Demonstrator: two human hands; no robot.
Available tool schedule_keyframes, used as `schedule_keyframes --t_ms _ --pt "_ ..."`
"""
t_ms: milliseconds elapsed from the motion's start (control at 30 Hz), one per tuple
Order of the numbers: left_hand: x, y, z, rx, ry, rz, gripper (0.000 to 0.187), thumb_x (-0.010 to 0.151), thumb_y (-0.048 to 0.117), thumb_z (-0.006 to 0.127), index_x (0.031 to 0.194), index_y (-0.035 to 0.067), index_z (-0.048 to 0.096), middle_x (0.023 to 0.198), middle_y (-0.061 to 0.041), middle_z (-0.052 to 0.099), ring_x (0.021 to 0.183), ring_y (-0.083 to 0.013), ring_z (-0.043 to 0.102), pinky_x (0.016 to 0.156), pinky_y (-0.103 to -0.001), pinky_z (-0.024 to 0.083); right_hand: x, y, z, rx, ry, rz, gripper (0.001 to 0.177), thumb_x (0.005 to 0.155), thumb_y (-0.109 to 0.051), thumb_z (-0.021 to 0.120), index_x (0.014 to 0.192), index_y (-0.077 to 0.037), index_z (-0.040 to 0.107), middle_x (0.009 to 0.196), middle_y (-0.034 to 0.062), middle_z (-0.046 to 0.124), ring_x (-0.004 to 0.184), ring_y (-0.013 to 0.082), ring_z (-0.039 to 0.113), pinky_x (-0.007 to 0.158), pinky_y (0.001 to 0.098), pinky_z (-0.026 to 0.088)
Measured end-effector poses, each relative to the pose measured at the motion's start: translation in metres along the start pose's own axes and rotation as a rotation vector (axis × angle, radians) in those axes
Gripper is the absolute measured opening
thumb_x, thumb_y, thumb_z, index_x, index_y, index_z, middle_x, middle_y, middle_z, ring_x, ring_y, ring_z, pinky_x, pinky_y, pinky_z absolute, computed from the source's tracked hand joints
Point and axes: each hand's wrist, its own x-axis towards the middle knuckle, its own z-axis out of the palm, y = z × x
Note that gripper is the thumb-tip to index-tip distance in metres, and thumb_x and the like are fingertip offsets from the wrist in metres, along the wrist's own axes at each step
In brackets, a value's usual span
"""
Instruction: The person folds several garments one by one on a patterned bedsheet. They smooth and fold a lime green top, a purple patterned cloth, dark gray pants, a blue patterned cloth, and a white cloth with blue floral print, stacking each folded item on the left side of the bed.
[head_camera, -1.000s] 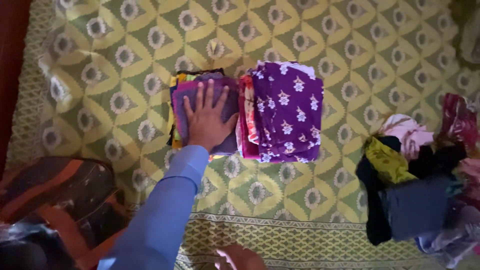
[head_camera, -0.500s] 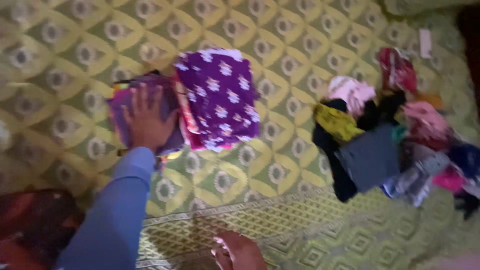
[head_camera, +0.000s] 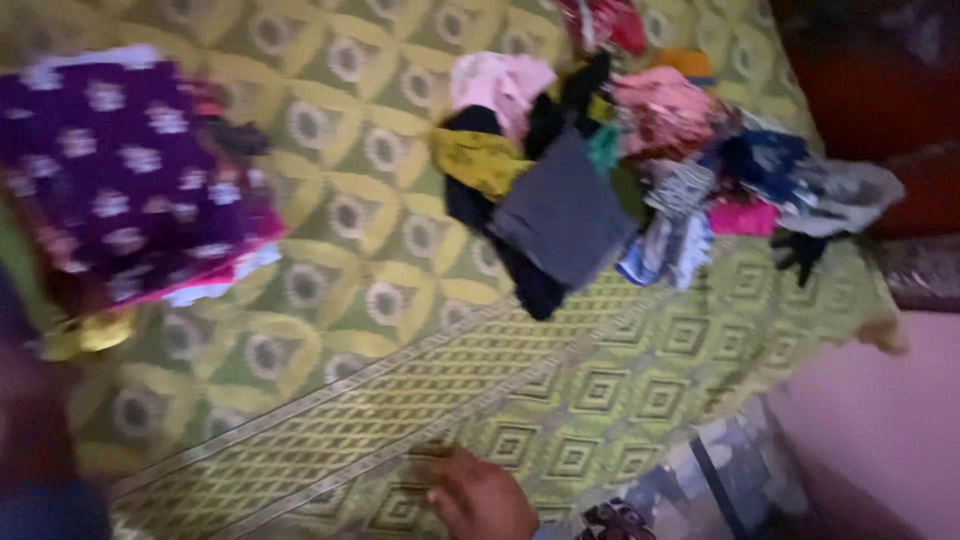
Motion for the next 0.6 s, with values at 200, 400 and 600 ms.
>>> schedule_keyframes --t_ms 200,400,600 --pt "-0.137 0.103 0.221 -0.294 -0.056 -0.053 0.02 0.103 0.019 0.06 0.12 0.011 0.065 0.116 -0.005 0.062 0.105 -0.0187 0.06 0.09 -0.032 0.052 0.005 0.035 -0.078 -0.049 0.273 0.046 0.029 0.093 -0.024 0.071 0.116 -0.009 0.07 0.119 0.0176 0.073 0.108 0.04 0.069 0.091 0.045 0.056" --pt "-0.179 0.195 0.358 0.054 -0.827 -0.074 0.038 0.096 0.019 0.06 0.131 0.003 0.059 0.138 -0.024 0.056 0.116 -0.0417 0.062 0.095 -0.047 0.051 0.03 0.086 -0.159 -0.043 0.563 0.091 0.026 0.093 -0.015 0.068 0.116 -0.004 0.068 0.113 0.018 0.073 0.103 0.0363 0.072 0.091 0.0414 0.057" --pt "-0.167 0.194 0.423 -0.008 -0.832 -0.16 0.031 0.101 0.018 0.057 0.129 0.005 0.063 0.131 -0.02 0.061 0.116 -0.0401 0.064 0.098 -0.046 0.052 0.055 0.128 -0.206 0.196 0.695 0.11 0.033 0.091 -0.012 0.072 0.122 -0.003 0.065 0.111 0.0138 0.073 0.099 0.0239 0.075 0.088 0.0348 0.06"
